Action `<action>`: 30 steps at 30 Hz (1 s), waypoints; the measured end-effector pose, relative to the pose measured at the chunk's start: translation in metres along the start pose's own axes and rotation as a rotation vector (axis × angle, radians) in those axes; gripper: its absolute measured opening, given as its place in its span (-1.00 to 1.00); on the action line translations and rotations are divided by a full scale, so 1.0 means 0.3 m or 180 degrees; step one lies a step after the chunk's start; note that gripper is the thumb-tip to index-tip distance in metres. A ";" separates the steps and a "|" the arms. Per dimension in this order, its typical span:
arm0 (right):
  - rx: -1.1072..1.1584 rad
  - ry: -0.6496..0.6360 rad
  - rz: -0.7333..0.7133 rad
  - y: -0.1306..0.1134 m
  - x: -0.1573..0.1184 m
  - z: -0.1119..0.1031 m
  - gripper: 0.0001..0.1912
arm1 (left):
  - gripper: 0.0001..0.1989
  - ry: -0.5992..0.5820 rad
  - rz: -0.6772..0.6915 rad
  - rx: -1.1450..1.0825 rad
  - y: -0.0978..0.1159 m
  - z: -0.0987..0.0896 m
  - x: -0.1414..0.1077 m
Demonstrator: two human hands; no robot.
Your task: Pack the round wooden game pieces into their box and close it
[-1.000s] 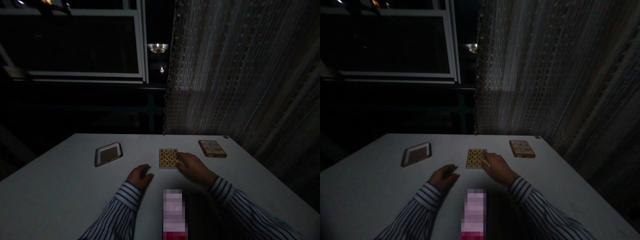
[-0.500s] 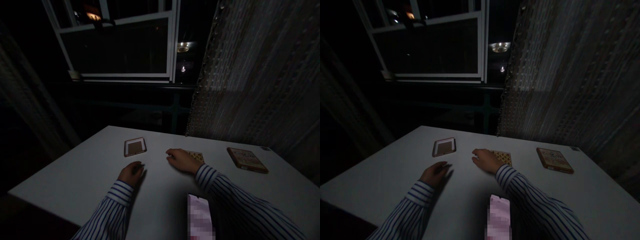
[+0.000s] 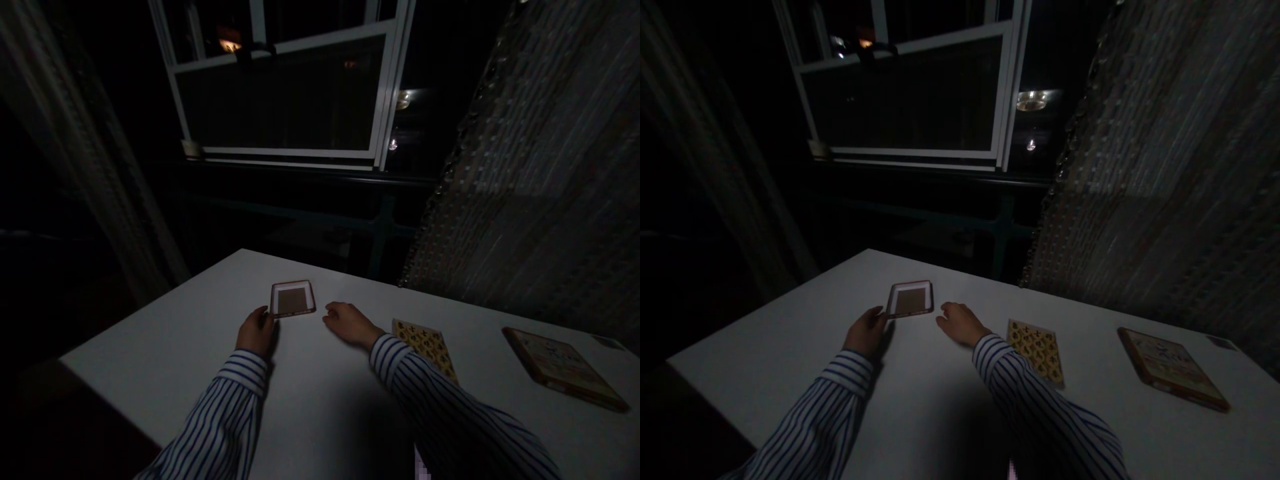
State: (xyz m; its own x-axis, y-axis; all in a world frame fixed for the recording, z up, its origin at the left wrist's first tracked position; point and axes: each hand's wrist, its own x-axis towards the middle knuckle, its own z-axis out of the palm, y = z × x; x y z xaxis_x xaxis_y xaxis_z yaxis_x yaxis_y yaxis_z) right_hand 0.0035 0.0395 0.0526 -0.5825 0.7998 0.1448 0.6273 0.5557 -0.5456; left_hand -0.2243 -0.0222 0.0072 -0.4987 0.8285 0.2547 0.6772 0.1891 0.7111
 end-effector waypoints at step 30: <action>0.0864 0.0419 0.0614 -0.009 0.118 0.089 -0.68 | -0.60 -0.0031 0.0079 -0.0744 0.016 0.023 -0.031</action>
State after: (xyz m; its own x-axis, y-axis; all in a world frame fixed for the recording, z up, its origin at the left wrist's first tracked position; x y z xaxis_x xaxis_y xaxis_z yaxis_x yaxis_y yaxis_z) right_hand -0.0326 0.0601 0.0372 -0.3842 0.9163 0.1133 0.5489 0.3253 -0.7700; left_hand -0.2127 -0.0255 0.0036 -0.4774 0.8367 0.2685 0.5450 0.0423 0.8373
